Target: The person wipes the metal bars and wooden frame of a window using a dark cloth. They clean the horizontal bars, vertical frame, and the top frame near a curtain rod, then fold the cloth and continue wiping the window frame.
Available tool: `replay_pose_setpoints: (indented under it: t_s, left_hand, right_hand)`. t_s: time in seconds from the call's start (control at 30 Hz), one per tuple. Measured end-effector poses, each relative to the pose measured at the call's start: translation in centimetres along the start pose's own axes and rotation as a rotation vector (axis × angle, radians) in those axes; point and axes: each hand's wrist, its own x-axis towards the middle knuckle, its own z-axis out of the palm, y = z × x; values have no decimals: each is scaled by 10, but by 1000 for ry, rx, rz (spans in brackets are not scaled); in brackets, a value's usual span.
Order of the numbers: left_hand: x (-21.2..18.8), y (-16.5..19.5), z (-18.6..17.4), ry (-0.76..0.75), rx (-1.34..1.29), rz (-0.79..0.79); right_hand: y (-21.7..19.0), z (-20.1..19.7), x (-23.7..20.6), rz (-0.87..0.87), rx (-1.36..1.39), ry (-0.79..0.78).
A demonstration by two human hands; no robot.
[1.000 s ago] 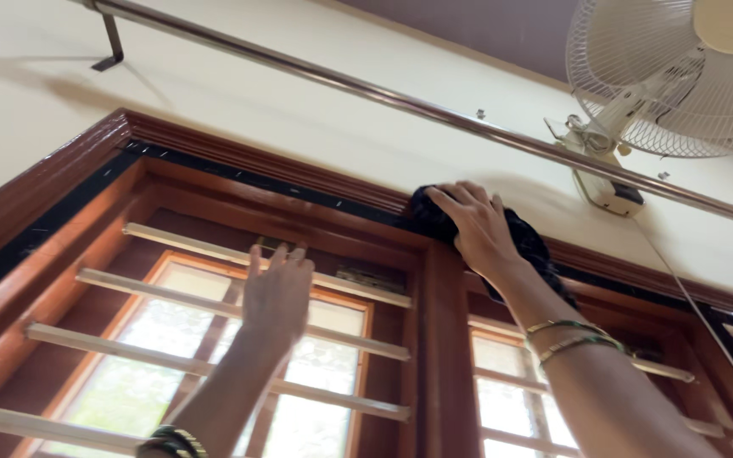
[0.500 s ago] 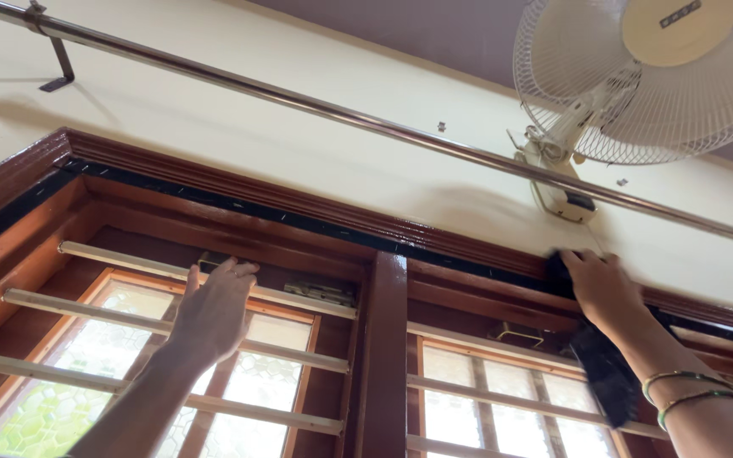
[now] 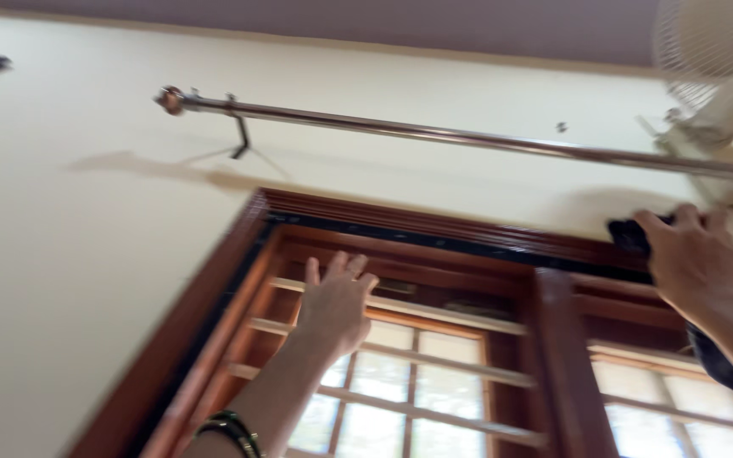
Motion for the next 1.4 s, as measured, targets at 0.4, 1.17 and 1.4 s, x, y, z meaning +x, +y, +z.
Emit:
replay_pose_setpoints:
  t_s: [0.4, 1.17, 1.4]
  left_hand:
    - [-83, -166, -29, -143, 20, -144]
    - [-94, -198, 7, 255, -383, -165]
    - [-111, -204, 1, 350, -482, -114]
  right_hand:
    - [-316, -78, 54, -104, 223, -253]
    - [-553, -183, 107, -293, 437, -481]
    - [-540, -203, 79, -505, 503, -507]
